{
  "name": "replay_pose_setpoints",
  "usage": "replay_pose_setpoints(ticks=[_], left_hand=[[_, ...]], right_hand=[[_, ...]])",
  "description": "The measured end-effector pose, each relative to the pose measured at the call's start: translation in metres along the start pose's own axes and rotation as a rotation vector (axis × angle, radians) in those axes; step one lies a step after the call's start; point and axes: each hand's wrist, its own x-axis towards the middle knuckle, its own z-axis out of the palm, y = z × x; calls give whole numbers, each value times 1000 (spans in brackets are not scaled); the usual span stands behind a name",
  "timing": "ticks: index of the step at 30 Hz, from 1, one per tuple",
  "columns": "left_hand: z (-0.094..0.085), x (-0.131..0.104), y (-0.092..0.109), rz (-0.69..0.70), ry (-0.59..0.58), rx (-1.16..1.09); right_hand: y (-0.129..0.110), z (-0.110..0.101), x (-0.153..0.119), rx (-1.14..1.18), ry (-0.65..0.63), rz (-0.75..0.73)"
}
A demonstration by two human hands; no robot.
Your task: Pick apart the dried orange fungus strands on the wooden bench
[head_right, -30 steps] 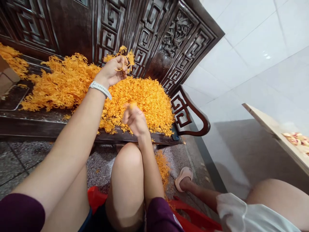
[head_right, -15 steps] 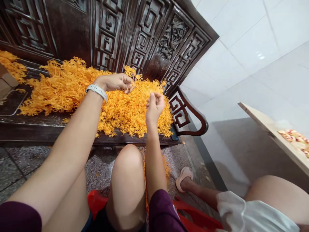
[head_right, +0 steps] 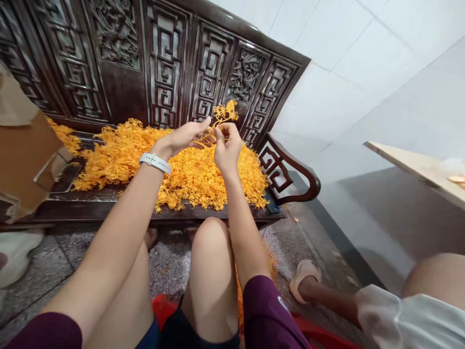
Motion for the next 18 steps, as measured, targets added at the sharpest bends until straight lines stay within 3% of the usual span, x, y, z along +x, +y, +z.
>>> replay_pose_setpoints(ticks=[8, 12, 14, 17, 18], left_hand=[[21, -25, -14, 264, 366, 15], [14, -20, -10, 232, 606, 13], [-2, -14, 0, 202, 746, 41], [-35, -6, 21, 193, 900, 40], [-46, -6, 26, 220, 918, 69]], right_hand=[[-7, -3, 4, -77, -217, -125], [-16, 11, -6, 1, -291, -96], [-35, 19, -19, 148, -514, -158], [-70, 22, -37, 489, -1134, -282], [-77, 22, -40, 589, -1258, -254]])
